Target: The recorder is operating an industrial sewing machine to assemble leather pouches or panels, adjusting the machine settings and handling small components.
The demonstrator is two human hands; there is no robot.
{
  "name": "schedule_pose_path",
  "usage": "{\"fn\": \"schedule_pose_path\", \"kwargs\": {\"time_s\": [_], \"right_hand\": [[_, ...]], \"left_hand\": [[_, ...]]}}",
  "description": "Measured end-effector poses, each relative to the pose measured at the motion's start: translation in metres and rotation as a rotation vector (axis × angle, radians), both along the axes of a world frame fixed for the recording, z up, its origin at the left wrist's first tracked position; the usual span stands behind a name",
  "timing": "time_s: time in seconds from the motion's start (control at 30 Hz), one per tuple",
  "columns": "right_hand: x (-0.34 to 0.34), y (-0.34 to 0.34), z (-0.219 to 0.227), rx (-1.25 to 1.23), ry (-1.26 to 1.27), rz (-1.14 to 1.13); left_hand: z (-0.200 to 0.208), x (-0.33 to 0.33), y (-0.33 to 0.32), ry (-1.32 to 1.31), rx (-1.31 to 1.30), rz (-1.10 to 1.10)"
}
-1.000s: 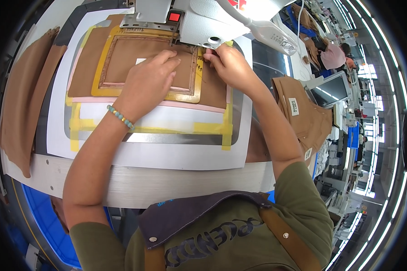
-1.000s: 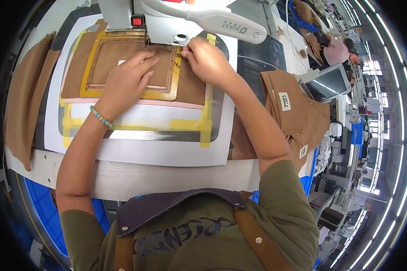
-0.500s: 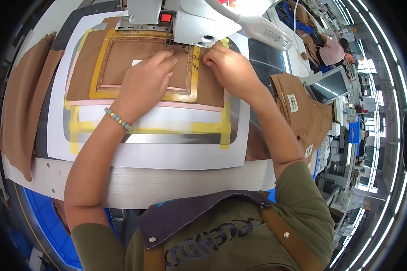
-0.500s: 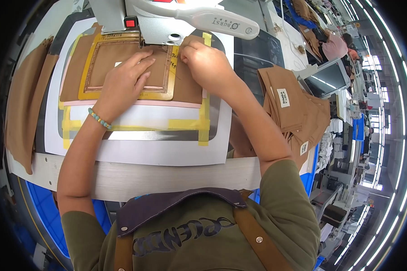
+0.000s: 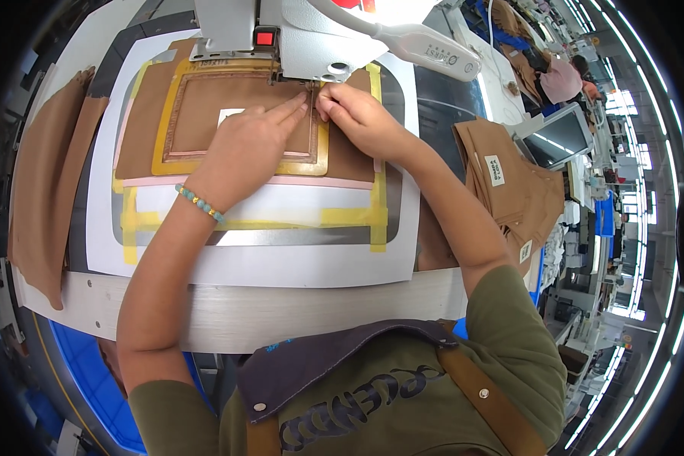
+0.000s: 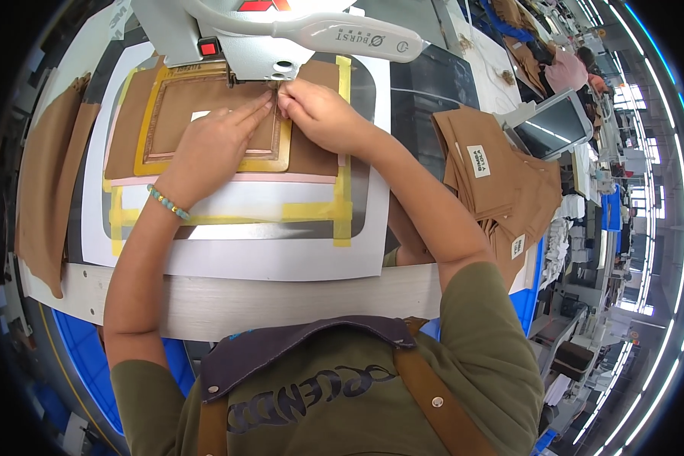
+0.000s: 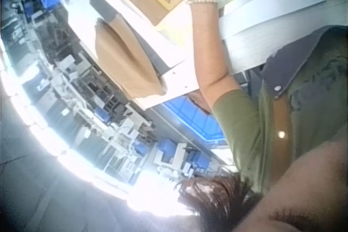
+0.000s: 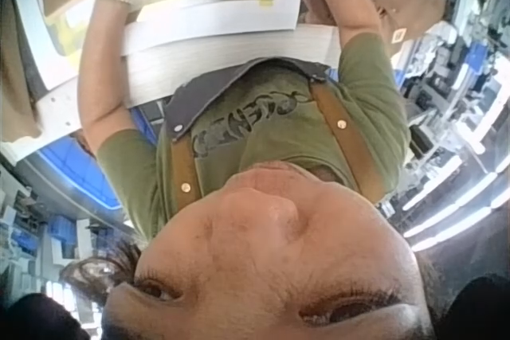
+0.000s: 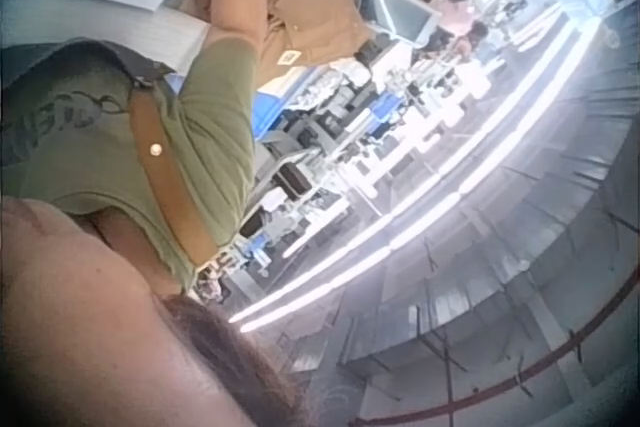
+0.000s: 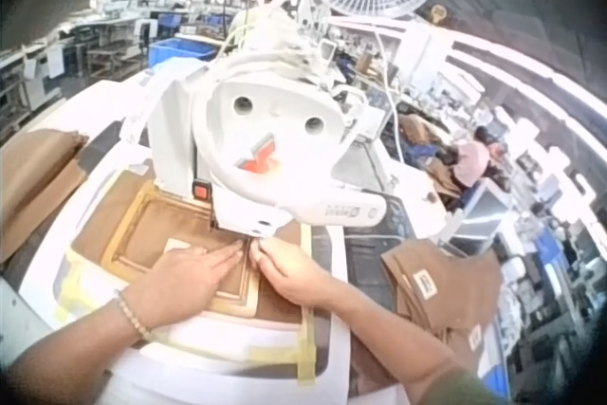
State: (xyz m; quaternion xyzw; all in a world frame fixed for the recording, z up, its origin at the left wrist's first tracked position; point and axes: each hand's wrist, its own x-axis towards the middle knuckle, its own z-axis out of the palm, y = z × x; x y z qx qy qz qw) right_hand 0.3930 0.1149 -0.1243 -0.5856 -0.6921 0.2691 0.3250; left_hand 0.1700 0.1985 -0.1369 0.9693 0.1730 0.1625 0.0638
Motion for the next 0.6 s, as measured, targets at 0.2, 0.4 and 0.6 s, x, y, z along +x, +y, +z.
{"fn": "schedule_pose_path", "kwargs": {"time_s": [0.2, 0.4, 0.6], "right_hand": [[-0.015, -0.007, -0.002, 0.134, -0.174, -0.093], [-0.02, -0.014, 0.002, 0.12, -0.09, -0.144], [-0.02, -0.014, -0.002, 0.082, -0.032, -0.159]], "left_hand": [[0.003, 0.001, 0.001, -0.027, -0.066, 0.004], [0.002, 0.0, -0.001, -0.018, -0.049, 0.007], [-0.003, 0.0, 0.002, -0.051, -0.017, -0.015]]}}
